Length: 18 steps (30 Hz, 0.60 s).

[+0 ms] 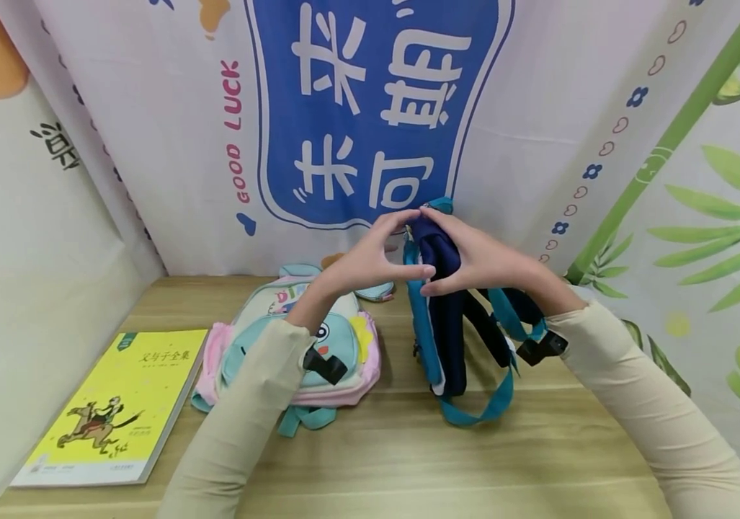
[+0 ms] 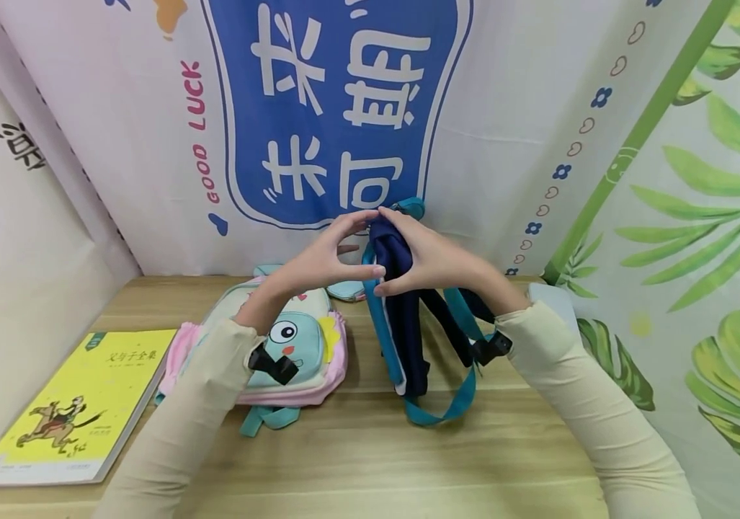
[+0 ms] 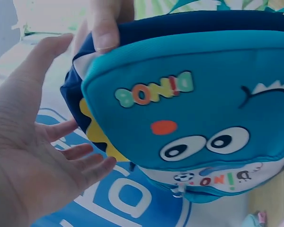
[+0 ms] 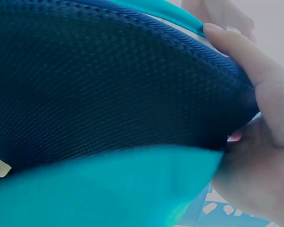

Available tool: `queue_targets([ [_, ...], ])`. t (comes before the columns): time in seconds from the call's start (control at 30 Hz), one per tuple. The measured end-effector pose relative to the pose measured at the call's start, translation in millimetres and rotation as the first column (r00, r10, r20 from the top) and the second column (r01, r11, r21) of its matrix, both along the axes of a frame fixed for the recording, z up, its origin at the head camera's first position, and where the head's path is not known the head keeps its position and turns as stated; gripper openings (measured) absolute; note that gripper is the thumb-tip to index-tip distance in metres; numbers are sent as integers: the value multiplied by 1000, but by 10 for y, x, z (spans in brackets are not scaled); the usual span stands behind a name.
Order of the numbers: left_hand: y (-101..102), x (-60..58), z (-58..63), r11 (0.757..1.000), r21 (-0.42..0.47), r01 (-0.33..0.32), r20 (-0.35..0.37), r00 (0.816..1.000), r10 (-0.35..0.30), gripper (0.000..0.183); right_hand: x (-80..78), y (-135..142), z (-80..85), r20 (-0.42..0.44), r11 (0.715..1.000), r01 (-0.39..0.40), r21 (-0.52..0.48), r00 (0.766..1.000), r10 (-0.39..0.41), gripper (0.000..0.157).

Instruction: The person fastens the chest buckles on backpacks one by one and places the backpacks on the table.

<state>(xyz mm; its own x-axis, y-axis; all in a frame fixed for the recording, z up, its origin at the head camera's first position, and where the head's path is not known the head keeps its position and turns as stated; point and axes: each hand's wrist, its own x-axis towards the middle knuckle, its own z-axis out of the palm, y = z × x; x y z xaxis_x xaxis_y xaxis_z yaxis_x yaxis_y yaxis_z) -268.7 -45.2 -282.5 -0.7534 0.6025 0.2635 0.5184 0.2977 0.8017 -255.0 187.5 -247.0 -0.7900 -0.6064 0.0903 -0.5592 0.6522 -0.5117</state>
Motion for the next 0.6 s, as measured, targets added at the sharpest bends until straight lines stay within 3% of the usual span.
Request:
queue_targets([
  [0.33, 31, -8, 102, 989, -128, -66, -62, 996, 59, 86, 10, -28, -64, 13, 999, 0, -39, 1000, 1, 121],
  [0.6, -16, -26, 69, 988, -132, -78, -45, 996, 73, 83, 29, 3, -92, 4, 1000, -12, -15, 1000, 12, 121],
])
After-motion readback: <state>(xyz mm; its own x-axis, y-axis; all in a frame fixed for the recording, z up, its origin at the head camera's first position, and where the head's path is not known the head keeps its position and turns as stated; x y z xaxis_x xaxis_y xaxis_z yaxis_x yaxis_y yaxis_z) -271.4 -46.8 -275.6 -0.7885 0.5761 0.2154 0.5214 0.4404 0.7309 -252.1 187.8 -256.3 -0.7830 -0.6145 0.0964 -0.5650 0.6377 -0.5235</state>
